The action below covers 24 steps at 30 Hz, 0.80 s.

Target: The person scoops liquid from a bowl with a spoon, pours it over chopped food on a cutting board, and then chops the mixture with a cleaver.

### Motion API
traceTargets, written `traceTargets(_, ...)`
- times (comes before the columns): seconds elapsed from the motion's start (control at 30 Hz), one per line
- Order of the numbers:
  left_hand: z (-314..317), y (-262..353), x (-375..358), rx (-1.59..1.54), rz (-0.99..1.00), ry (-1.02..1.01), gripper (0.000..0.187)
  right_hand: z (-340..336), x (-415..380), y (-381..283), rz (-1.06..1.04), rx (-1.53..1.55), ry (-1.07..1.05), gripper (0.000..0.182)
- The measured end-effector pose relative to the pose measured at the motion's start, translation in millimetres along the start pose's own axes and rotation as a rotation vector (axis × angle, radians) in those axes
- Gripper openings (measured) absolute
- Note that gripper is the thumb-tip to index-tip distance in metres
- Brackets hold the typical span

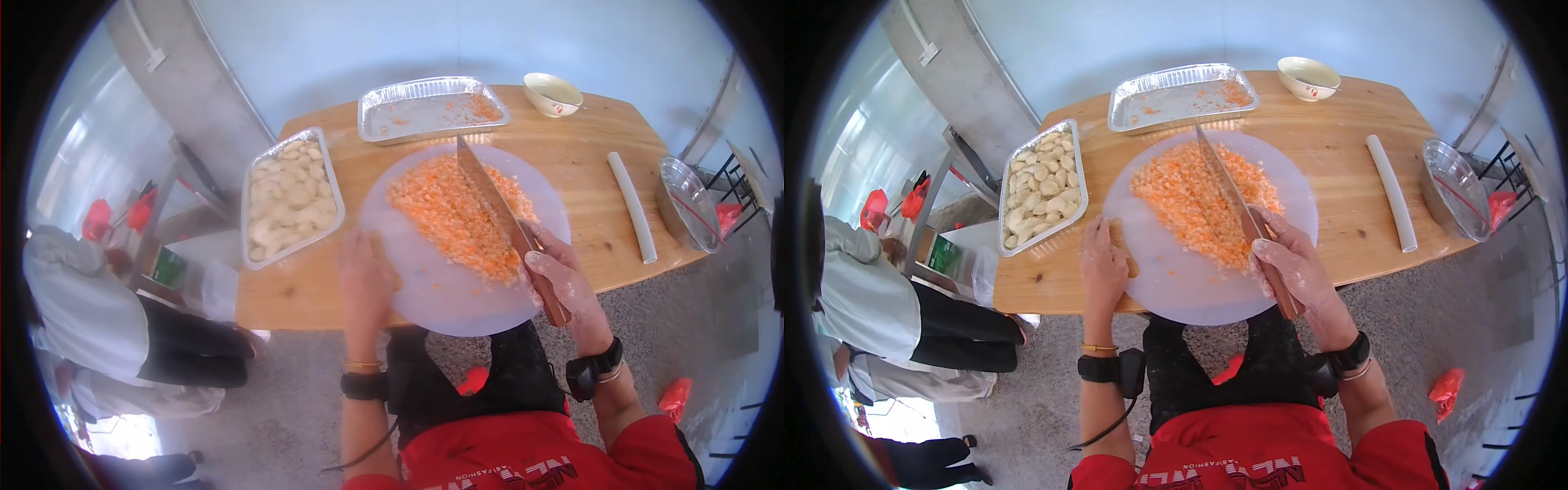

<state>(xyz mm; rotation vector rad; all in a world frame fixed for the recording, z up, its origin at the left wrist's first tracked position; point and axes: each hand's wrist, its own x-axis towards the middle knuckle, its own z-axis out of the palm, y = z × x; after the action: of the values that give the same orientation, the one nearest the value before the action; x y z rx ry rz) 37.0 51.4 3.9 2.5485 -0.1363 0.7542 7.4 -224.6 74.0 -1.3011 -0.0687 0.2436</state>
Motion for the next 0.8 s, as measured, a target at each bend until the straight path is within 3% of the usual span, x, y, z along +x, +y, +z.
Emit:
traceTargets(0.2,-2.5,1.5,3.2,0.023,-0.011,-0.007,0.045,10.4,-20.4,-21.3,-0.045,0.141,0.097,0.055)
traceTargets(0.33,-1.4,3.9,1.9,0.000,-0.086,-0.033,0.050,2.2,-17.8,-9.1,-0.031,0.061,0.135,0.055)
traceTargets(0.4,0.2,3.3,1.6,0.009,-0.052,-0.003,0.047,-3.8,-9.2,-2.1,0.006,0.057,0.050,0.053)
traceTargets(0.63,-2.8,2.8,2.7,-0.011,-0.038,-0.021,0.045,2.1,-29.6,-21.1,-0.071,0.132,0.097,0.057)
traceTargets(0.8,3.7,-3.6,-0.2,0.004,-0.012,0.013,0.045,-8.7,-21.5,-3.1,0.018,0.038,0.060,0.061)
